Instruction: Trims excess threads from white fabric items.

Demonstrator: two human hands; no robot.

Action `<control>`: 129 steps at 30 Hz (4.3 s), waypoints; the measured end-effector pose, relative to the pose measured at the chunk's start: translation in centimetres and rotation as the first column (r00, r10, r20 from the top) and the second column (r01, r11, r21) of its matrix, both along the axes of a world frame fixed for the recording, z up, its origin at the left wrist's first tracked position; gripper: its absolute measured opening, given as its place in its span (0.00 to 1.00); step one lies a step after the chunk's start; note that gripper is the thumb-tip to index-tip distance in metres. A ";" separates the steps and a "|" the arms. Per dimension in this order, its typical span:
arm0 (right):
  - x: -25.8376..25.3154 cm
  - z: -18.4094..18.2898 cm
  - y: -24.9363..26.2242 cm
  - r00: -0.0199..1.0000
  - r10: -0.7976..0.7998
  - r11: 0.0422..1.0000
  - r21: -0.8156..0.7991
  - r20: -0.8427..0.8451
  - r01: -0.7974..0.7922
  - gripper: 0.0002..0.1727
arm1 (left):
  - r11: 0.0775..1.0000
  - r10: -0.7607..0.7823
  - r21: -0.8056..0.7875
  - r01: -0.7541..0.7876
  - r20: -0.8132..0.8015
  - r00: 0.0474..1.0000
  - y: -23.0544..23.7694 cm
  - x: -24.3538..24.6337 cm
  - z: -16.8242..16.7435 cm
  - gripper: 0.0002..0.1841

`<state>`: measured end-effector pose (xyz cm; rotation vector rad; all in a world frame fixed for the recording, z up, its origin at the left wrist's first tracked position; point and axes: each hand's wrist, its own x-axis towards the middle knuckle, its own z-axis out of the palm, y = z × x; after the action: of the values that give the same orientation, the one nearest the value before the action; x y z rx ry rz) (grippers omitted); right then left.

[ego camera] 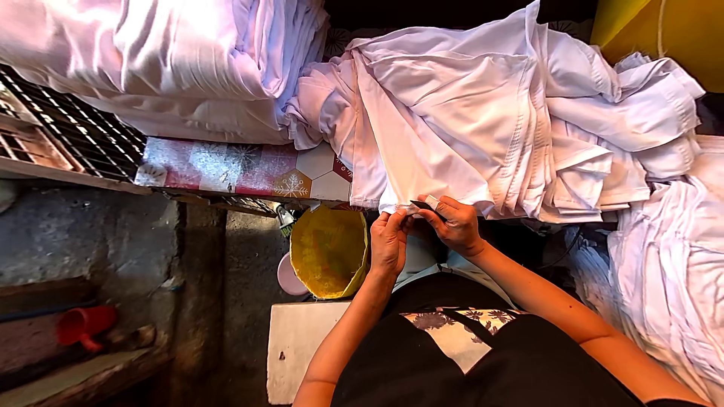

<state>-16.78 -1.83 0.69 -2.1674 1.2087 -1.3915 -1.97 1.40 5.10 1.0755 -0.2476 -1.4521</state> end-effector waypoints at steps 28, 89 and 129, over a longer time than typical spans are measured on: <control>-14.0 12.7 -16.8 0.856 -0.515 0.834 0.253 0.039 0.490 0.22 | 0.738 0.120 0.010 0.674 0.982 -0.146 -4.8 8.9 -8.2 0.13; 1.1 5.0 -9.9 0.977 0.192 0.745 0.635 0.091 -0.206 0.09 | 0.905 -0.302 -0.059 0.422 0.612 0.731 -8.0 4.9 0.3 0.08; 4.3 3.5 -4.2 0.992 -0.125 0.893 0.436 -0.007 0.115 0.12 | 0.945 0.005 -0.184 0.271 0.835 0.550 -5.1 2.0 -0.9 0.16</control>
<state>-12.49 -6.03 4.23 -1.7874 1.5006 -1.0524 0.00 -3.70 4.19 1.4524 -1.2278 -0.8685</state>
